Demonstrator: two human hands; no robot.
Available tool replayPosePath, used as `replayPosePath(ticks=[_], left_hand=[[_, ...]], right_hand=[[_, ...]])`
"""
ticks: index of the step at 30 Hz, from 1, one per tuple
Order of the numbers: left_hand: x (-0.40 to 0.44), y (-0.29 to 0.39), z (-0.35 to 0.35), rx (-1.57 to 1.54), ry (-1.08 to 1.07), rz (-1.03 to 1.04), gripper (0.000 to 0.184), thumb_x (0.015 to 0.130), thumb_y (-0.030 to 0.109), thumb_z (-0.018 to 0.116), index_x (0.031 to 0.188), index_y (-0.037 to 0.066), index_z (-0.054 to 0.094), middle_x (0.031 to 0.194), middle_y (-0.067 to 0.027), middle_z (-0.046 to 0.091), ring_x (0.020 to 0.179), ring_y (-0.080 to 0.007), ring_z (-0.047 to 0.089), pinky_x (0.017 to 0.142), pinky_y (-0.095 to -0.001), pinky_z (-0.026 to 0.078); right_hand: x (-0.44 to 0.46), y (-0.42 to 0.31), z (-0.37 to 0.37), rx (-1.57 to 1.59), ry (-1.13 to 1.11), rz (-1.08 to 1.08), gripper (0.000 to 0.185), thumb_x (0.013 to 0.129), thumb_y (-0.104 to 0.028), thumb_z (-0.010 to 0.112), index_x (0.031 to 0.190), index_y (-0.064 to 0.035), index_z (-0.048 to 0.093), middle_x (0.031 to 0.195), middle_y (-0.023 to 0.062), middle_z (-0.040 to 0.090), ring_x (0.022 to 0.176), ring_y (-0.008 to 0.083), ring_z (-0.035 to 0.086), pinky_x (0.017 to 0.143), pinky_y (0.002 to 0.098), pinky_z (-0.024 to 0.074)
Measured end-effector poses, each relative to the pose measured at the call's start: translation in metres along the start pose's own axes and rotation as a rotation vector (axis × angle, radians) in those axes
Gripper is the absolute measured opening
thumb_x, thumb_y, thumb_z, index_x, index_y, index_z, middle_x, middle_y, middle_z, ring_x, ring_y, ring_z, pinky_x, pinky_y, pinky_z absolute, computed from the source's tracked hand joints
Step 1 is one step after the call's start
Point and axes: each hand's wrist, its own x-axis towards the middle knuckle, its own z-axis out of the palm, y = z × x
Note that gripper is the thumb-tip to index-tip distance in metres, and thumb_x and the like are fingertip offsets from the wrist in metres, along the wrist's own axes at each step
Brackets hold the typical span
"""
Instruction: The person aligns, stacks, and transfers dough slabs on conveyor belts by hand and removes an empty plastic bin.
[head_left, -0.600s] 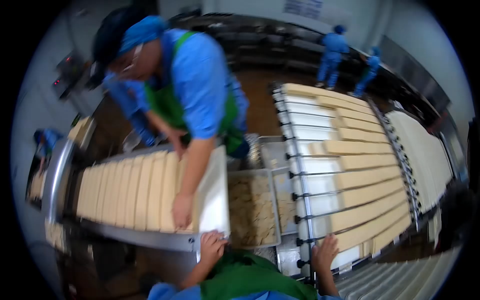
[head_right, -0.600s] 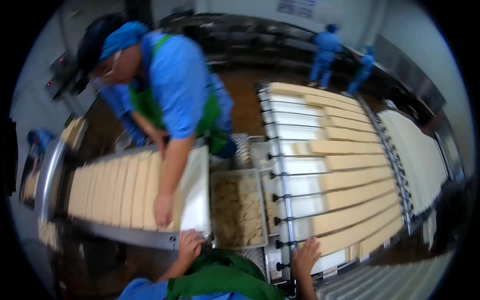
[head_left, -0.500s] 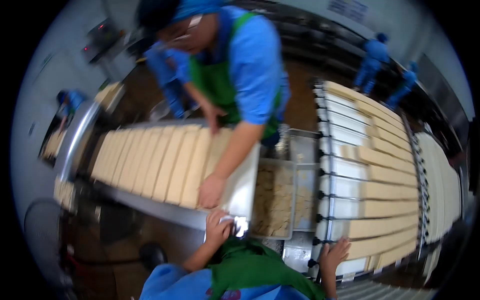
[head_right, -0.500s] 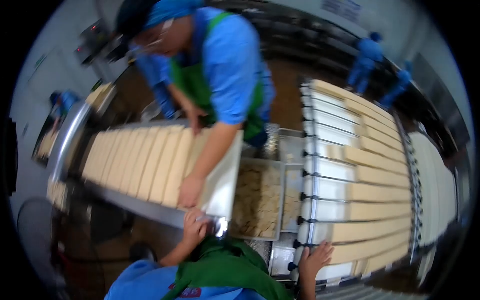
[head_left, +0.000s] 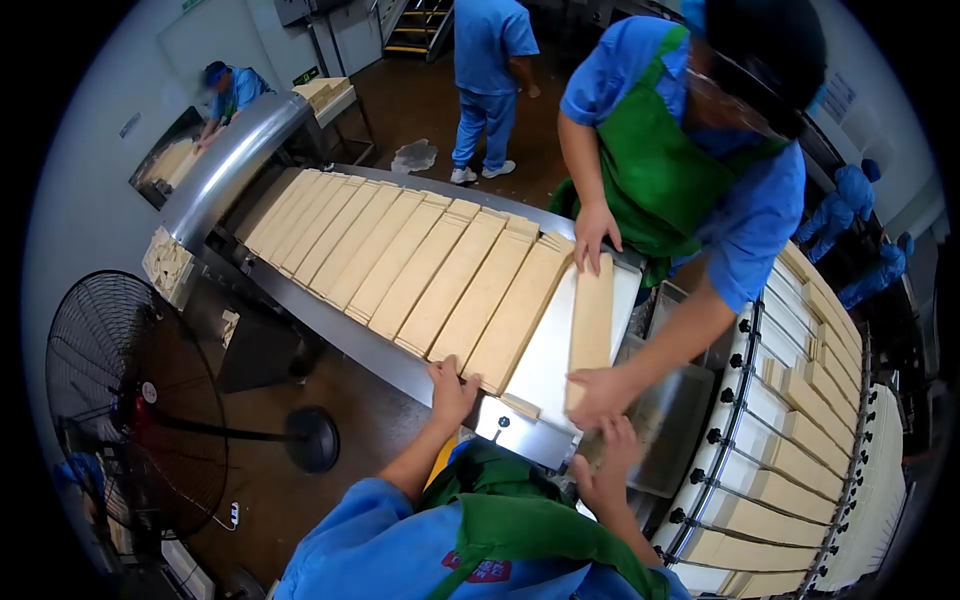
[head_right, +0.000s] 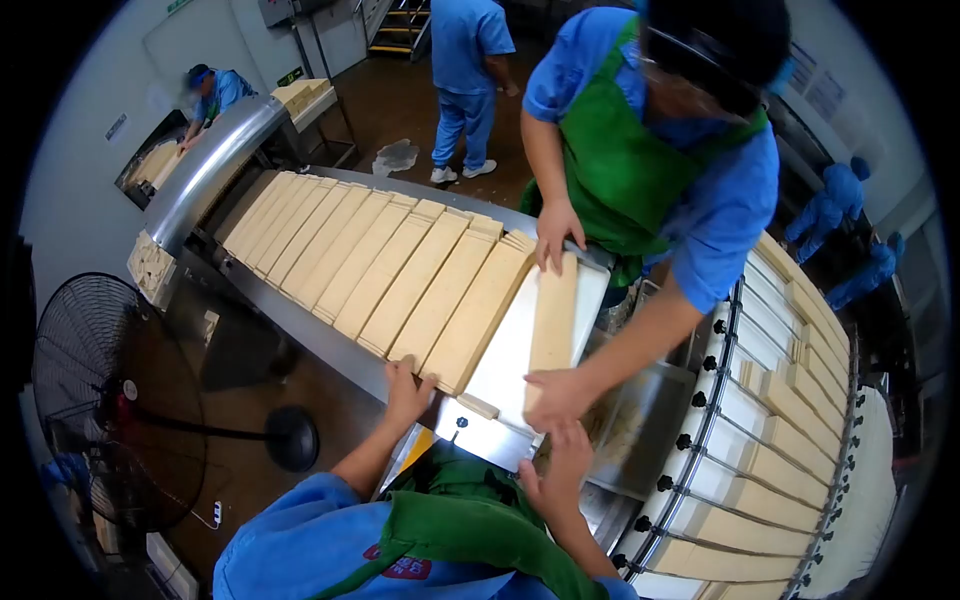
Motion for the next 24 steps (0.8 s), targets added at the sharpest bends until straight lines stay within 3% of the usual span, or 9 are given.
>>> replayPosePath(ticks=[7,12,14,18,21,23,24], left_hand=[[-0.002,0.032,0.004,0.021,-0.153,-0.003,0.069,0.079,0.021,0.070,0.131,-0.004,0.033,0.125,-0.0304,0.033,0.101,-0.0491,0.053,0.085,-0.0469,0.048],[0.009,0.043,-0.005,0.054,-0.334,-0.048,0.073,0.080,0.023,0.068,0.133,-0.006,0.026,0.123,-0.0301,0.034,0.094,-0.0490,0.055,0.079,-0.0479,0.050],[0.011,0.041,-0.007,0.060,-0.394,-0.056,0.074,0.080,0.023,0.068,0.132,-0.006,0.026,0.121,-0.0302,0.034,0.094,-0.0494,0.055,0.080,-0.0476,0.050],[0.013,0.033,-0.008,0.014,-0.421,-0.022,0.075,0.080,0.023,0.068,0.132,-0.007,0.025,0.122,-0.0299,0.033,0.094,-0.0492,0.054,0.080,-0.0471,0.050],[0.021,0.044,-0.019,-0.003,-0.485,-0.047,0.073,0.080,0.019,0.068,0.131,-0.004,0.022,0.122,-0.0297,0.032,0.091,-0.0504,0.055,0.076,-0.0502,0.050],[0.021,0.043,-0.019,0.012,-0.496,-0.041,0.072,0.079,0.017,0.069,0.130,-0.003,0.022,0.122,-0.0302,0.031,0.090,-0.0507,0.055,0.076,-0.0504,0.050],[0.023,0.043,-0.019,-0.006,-0.503,-0.034,0.071,0.078,0.016,0.069,0.129,-0.003,0.023,0.122,-0.0301,0.031,0.089,-0.0507,0.055,0.076,-0.0503,0.050]], right_hand=[[0.096,-0.011,0.074,-0.028,0.051,-0.079,0.060,0.079,-0.022,0.064,0.129,-0.0008,0.041,0.135,0.0229,0.038,0.124,0.0406,0.033,0.103,0.0497,0.0234],[0.157,0.040,0.148,-0.014,-0.007,0.065,0.061,0.084,-0.027,0.061,0.132,0.0029,0.039,0.137,0.0257,0.035,0.126,0.0419,0.033,0.105,0.0493,0.0235],[0.185,0.070,0.172,0.162,0.052,0.273,0.062,0.088,-0.029,0.056,0.133,0.0078,0.034,0.140,0.0288,0.032,0.129,0.0421,0.031,0.108,0.0452,0.0233],[0.247,0.106,0.190,0.339,0.147,0.420,0.064,0.091,-0.029,0.052,0.135,0.0112,0.029,0.141,0.0297,0.031,0.131,0.0398,0.031,0.110,0.0405,0.0237],[0.283,0.146,0.205,0.408,0.279,0.476,0.066,0.092,-0.026,0.051,0.140,0.0089,0.022,0.143,0.0270,0.030,0.133,0.0349,0.029,0.110,0.0380,0.0235],[0.304,0.150,0.200,0.786,0.227,0.402,0.069,0.093,-0.024,0.049,0.144,0.0045,0.014,0.148,0.0232,0.023,0.138,0.0322,0.023,0.112,0.0359,0.0198],[0.312,0.146,0.202,0.789,0.245,0.472,0.071,0.092,-0.022,0.050,0.147,-0.0001,0.009,0.152,0.0198,0.016,0.140,0.0291,0.018,0.112,0.0340,0.0181]])
